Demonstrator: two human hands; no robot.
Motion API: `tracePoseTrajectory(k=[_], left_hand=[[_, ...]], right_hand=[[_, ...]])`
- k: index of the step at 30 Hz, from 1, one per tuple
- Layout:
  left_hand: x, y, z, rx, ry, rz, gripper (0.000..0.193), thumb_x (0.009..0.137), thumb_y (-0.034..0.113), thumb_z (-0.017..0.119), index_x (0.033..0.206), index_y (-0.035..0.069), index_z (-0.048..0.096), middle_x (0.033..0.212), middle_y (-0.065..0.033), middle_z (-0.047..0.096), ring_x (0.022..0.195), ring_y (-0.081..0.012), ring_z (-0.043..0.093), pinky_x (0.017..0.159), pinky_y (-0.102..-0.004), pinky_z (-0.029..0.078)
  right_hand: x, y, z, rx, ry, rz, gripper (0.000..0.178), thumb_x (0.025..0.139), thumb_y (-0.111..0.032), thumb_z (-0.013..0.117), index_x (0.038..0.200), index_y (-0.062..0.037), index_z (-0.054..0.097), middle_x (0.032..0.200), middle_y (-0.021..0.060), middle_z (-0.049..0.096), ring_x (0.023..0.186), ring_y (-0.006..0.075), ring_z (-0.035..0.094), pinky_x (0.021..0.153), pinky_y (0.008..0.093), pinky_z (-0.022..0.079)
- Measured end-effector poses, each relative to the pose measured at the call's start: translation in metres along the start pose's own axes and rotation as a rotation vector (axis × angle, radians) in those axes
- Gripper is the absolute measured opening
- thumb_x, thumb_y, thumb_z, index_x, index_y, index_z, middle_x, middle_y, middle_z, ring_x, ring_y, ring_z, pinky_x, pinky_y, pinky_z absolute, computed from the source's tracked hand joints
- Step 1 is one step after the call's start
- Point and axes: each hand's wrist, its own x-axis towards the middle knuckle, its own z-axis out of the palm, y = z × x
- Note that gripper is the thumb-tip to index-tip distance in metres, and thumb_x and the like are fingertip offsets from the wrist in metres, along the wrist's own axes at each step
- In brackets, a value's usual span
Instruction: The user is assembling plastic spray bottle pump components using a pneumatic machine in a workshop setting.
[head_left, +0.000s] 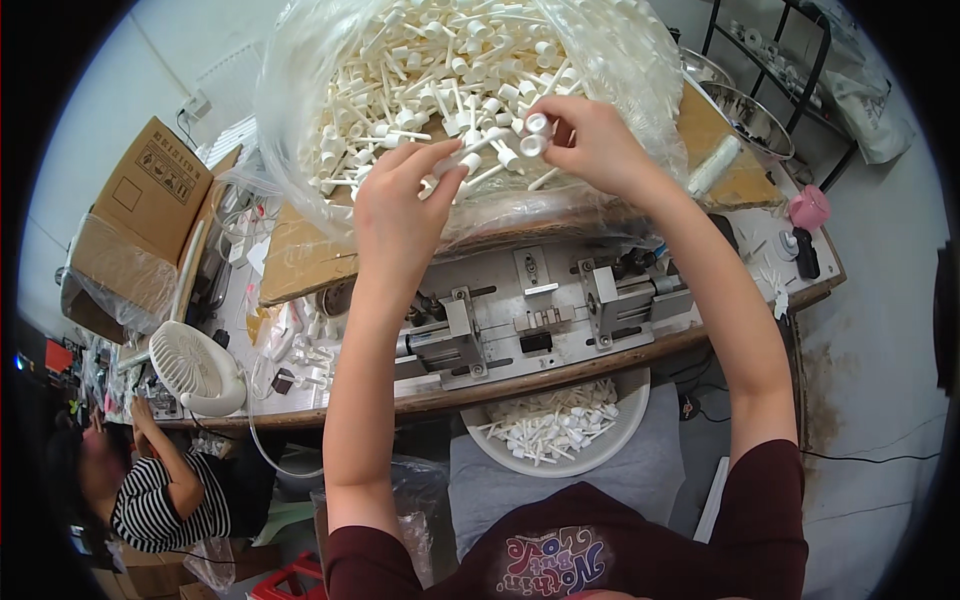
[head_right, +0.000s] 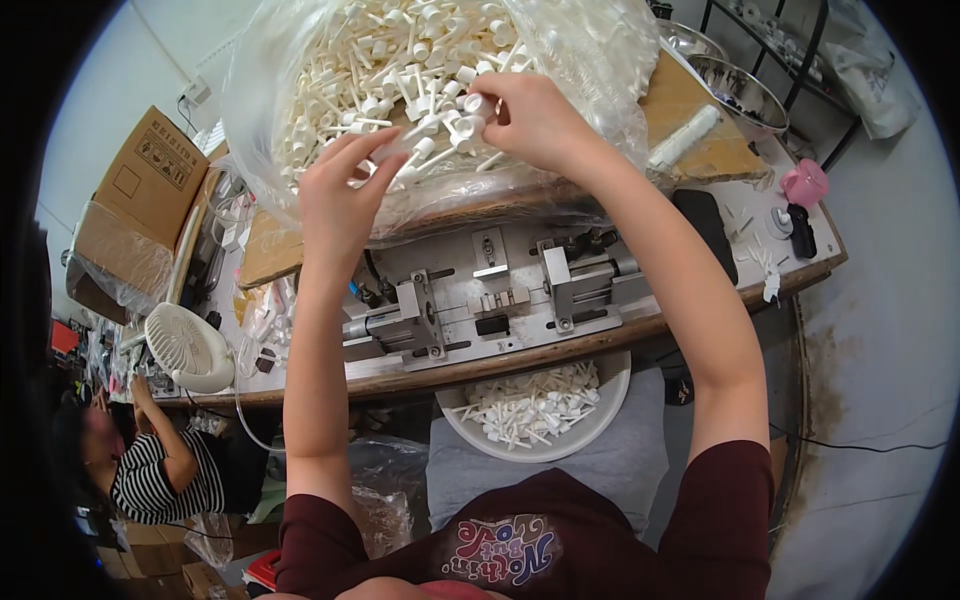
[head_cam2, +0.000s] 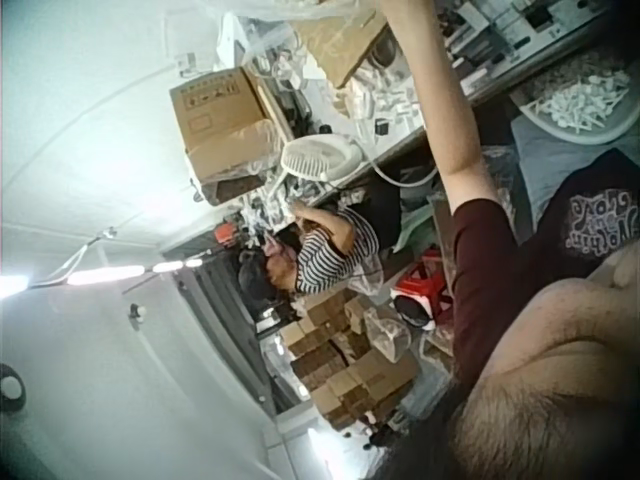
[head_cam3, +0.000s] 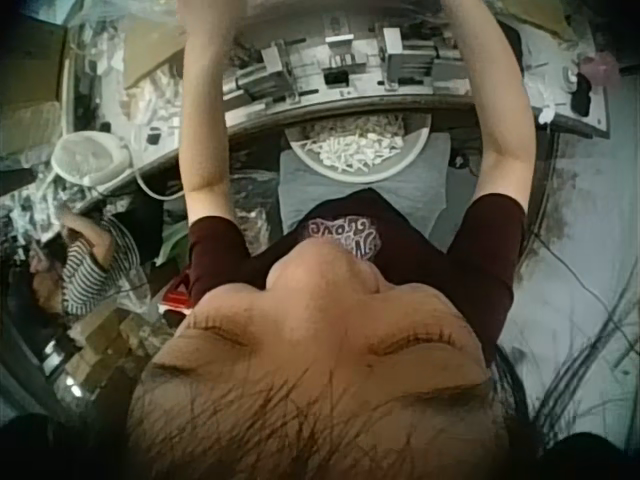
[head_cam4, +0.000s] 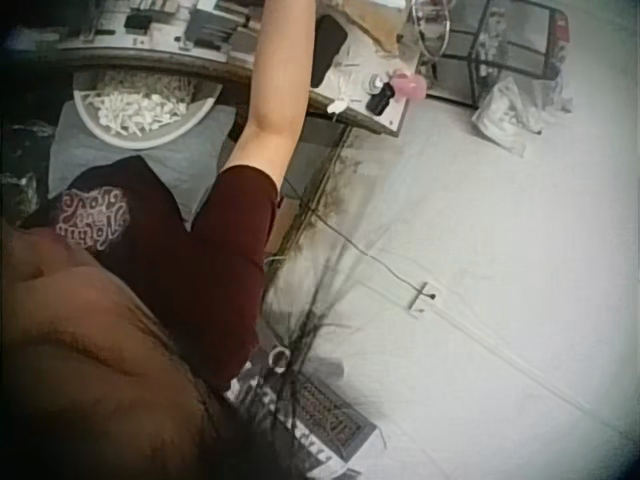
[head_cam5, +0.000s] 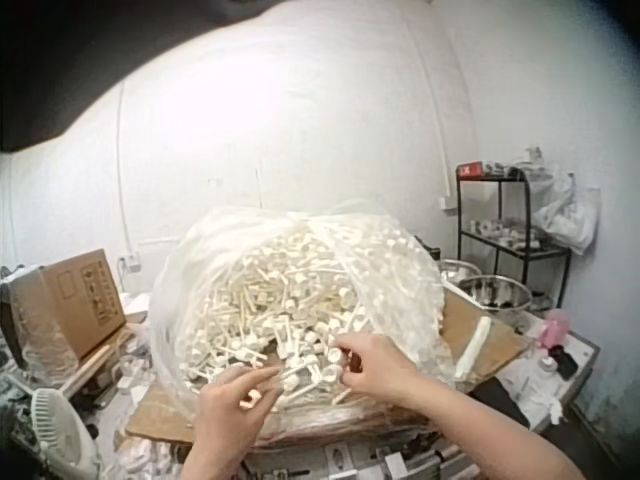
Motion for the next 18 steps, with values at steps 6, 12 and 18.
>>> tracePoseTrajectory(k=[6, 12, 18], left_hand=[[-0.064, 0.049, -0.025, -0.186, 0.030, -0.112, 0.025, 0.079, 0.008, 0.083, 0.102, 0.005, 0.075, 0.106, -0.0088, 0.068, 0.077, -0.0146, 0.066, 0.066, -0.0263, 0.057], [-0.155, 0.072, -0.010, -0.204, -0.286, -0.139, 0.037, 0.075, 0.000, 0.082, 0.111, 0.000, 0.072, 0.132, -0.0168, 0.061, 0.103, -0.0230, 0.069, 0.081, -0.0311, 0.063], [-0.189, 0.064, 0.024, 0.106, -0.321, 0.039, 0.031, 0.076, 0.007, 0.080, 0.106, 0.004, 0.074, 0.118, -0.0084, 0.071, 0.080, -0.0223, 0.071, 0.067, -0.0302, 0.055]], right_hand=[[-0.033, -0.001, -0.004, -0.064, 0.239, -0.254, 0.020, 0.076, 0.002, 0.068, 0.092, -0.0085, 0.069, 0.092, 0.0059, 0.065, 0.073, 0.0220, 0.066, 0.066, 0.0322, 0.054], [-0.070, -0.018, 0.008, -0.141, 0.417, -0.348, 0.031, 0.069, 0.011, 0.070, 0.093, -0.0081, 0.074, 0.095, 0.0035, 0.063, 0.079, 0.0163, 0.065, 0.067, 0.0276, 0.054], [-0.102, -0.036, 0.018, -0.071, 0.435, -0.365, 0.033, 0.066, 0.013, 0.073, 0.094, -0.0041, 0.076, 0.094, 0.0069, 0.061, 0.079, 0.0183, 0.065, 0.066, 0.0288, 0.055]])
